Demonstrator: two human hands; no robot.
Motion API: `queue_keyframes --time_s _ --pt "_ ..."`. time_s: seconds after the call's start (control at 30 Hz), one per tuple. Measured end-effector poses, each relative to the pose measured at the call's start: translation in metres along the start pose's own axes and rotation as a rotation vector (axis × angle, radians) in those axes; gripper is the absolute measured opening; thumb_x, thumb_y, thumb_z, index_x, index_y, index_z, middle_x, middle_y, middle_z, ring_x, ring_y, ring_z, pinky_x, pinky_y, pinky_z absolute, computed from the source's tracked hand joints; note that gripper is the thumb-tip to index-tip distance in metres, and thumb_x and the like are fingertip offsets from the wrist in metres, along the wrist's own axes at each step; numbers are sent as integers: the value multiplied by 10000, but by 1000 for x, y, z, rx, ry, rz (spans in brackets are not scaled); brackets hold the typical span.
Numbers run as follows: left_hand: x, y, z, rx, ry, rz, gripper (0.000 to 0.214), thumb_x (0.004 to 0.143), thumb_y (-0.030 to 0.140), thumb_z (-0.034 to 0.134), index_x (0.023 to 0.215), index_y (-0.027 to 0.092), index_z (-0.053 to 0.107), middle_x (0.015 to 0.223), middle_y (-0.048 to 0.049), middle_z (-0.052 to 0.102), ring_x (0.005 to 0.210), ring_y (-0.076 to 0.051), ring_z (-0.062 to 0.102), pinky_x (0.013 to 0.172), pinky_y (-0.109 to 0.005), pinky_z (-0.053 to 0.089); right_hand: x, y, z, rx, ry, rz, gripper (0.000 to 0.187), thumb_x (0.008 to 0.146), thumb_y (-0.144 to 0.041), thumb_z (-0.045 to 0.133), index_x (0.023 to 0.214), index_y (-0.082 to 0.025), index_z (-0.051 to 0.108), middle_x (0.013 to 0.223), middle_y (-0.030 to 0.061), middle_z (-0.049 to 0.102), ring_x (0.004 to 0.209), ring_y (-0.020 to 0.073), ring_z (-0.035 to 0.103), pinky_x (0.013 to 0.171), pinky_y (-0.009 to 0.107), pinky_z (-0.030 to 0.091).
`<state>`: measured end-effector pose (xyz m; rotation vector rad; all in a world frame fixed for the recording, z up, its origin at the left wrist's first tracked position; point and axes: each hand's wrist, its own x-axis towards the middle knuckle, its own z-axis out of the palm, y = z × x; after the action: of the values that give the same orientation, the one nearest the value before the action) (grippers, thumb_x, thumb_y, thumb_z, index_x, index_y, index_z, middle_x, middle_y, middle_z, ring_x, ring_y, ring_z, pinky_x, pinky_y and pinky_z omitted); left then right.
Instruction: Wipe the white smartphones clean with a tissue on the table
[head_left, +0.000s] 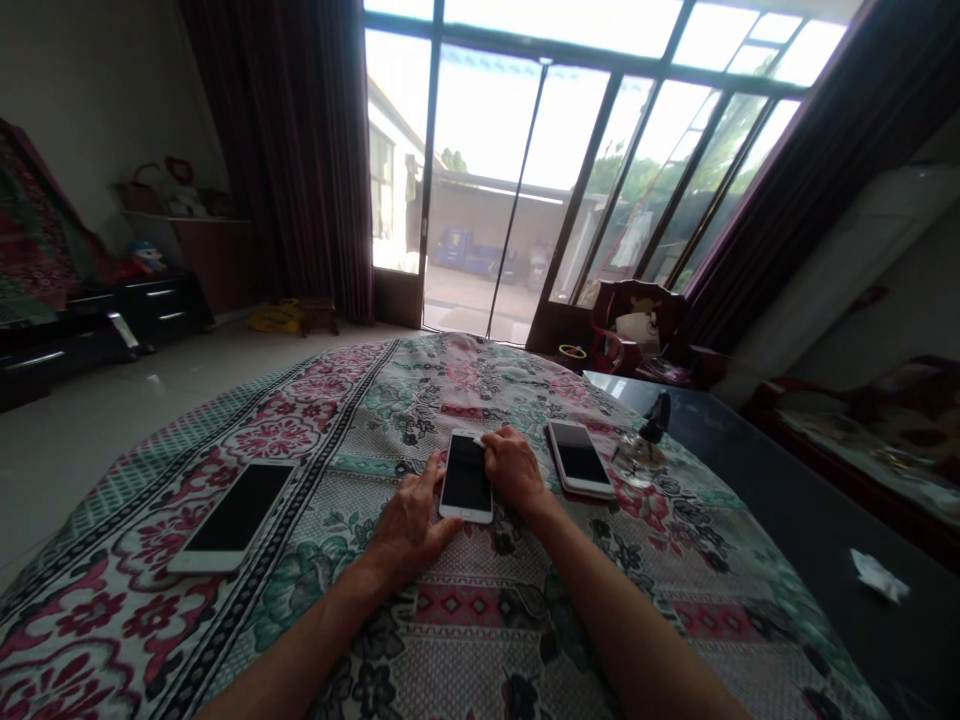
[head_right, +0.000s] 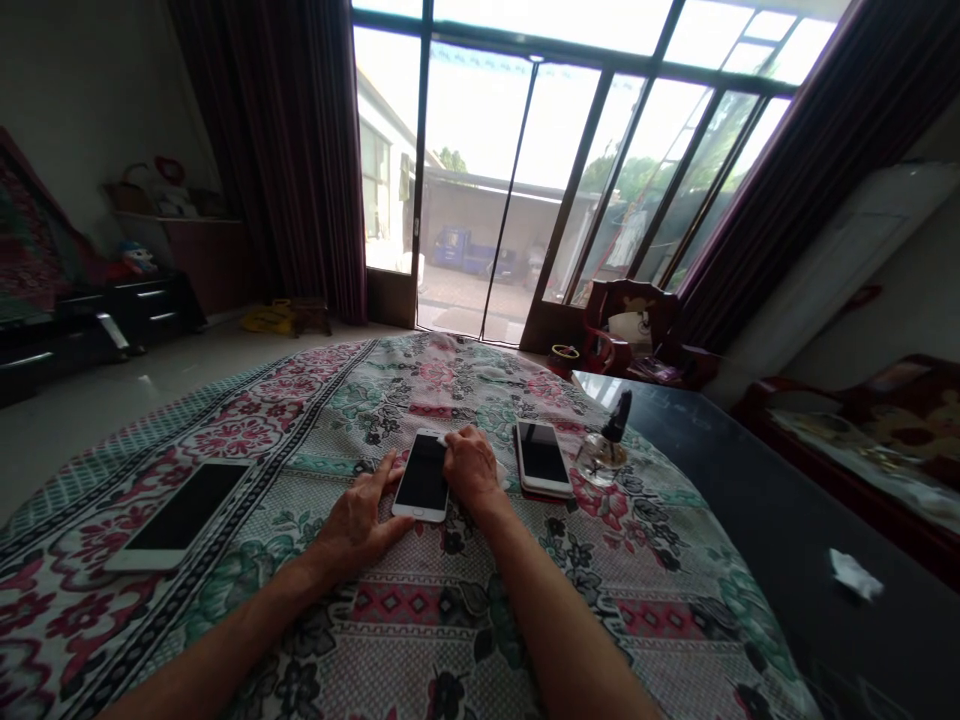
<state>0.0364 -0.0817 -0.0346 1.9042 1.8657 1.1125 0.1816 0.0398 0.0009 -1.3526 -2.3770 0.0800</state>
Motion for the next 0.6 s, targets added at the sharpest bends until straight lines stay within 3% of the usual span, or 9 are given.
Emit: queue_keyframes --time_s 0.2,0.6 --pt "0 -1 2 -5 24 15 810 725 275 673 1451 212 320 1228 -81 641 1128 -274 568 996 -434 439 -6 0 0 -1 4 -5 254 875 -149 486 937 -208 726 934 69 633 946 185 551 825 247 389" --pt "-1 -1 2 -9 17 -8 861 713 261 672 1472 208 269 1211 -82 647 1120 -261 572 959 -407 461 -85 -6 -26 138 -55 -240 260 837 -74 491 963 -202 679 958 66 597 924 181 537 839 278 429"
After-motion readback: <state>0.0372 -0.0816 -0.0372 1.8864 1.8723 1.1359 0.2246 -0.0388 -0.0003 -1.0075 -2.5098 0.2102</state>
